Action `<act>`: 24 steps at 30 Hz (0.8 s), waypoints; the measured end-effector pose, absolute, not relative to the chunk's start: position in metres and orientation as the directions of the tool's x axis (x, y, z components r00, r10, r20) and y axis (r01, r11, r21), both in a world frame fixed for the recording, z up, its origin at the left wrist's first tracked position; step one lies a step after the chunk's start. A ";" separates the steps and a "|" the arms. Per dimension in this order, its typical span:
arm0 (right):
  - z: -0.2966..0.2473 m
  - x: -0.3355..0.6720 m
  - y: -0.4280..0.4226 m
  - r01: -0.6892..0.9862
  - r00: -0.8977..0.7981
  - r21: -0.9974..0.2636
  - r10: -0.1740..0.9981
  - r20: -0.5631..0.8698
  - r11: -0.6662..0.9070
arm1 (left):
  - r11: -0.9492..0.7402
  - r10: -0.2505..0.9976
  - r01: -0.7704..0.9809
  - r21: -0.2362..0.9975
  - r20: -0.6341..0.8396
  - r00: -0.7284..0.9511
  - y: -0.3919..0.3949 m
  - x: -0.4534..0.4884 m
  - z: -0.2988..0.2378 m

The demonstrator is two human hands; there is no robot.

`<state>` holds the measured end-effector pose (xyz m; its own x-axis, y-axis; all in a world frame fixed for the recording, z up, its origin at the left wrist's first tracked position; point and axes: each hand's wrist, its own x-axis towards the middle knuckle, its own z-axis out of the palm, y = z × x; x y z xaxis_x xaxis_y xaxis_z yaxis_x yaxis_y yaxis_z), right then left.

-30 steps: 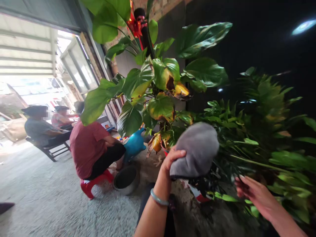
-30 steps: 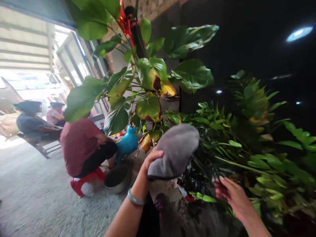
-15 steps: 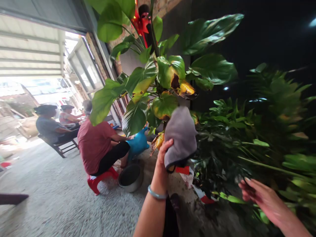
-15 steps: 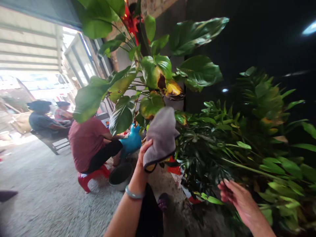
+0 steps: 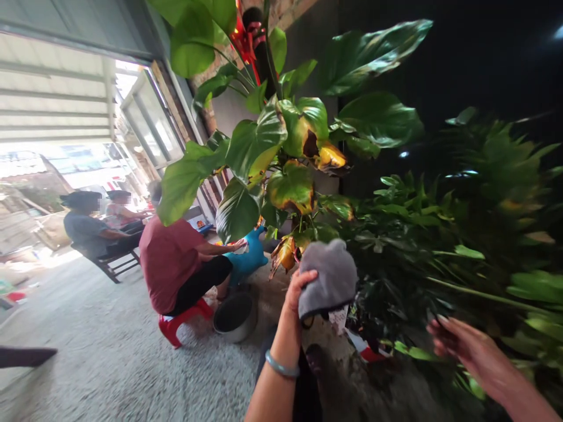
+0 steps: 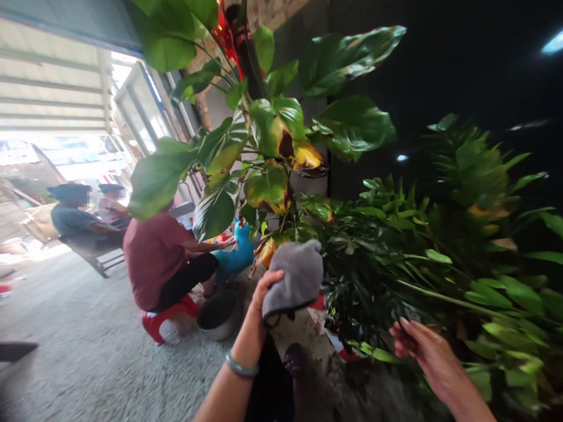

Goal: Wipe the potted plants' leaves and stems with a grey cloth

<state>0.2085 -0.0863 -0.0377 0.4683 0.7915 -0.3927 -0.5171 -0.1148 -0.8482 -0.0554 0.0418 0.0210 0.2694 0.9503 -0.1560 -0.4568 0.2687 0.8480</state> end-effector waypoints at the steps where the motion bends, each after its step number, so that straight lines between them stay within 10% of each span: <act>1: -0.037 0.208 -0.085 -0.520 0.469 -0.847 0.791 -0.392 -0.112 | 0.201 0.970 -0.495 0.845 -0.101 0.221 0.048 -0.052 0.036; 6: -0.032 0.202 -0.082 -0.529 0.471 -0.844 0.797 -0.377 -0.087 | 0.163 0.973 -0.440 0.883 -0.070 0.221 0.066 -0.021 0.042; 12: -0.030 0.207 -0.088 -0.531 0.478 -0.843 0.790 -0.384 -0.089 | 0.512 0.846 -0.178 0.840 -0.457 0.275 0.023 -0.025 -0.062; 24: -0.040 0.211 -0.086 -0.528 0.465 -0.848 0.816 -0.343 -0.055 | 0.261 0.956 -0.484 0.835 -0.155 0.249 0.029 -0.019 0.034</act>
<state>0.2109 -0.0864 -0.0398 0.4652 0.8162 -0.3426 -0.5276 -0.0551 -0.8477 -0.0193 0.0292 0.0344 0.2487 0.9561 -0.1549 -0.4837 0.2611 0.8354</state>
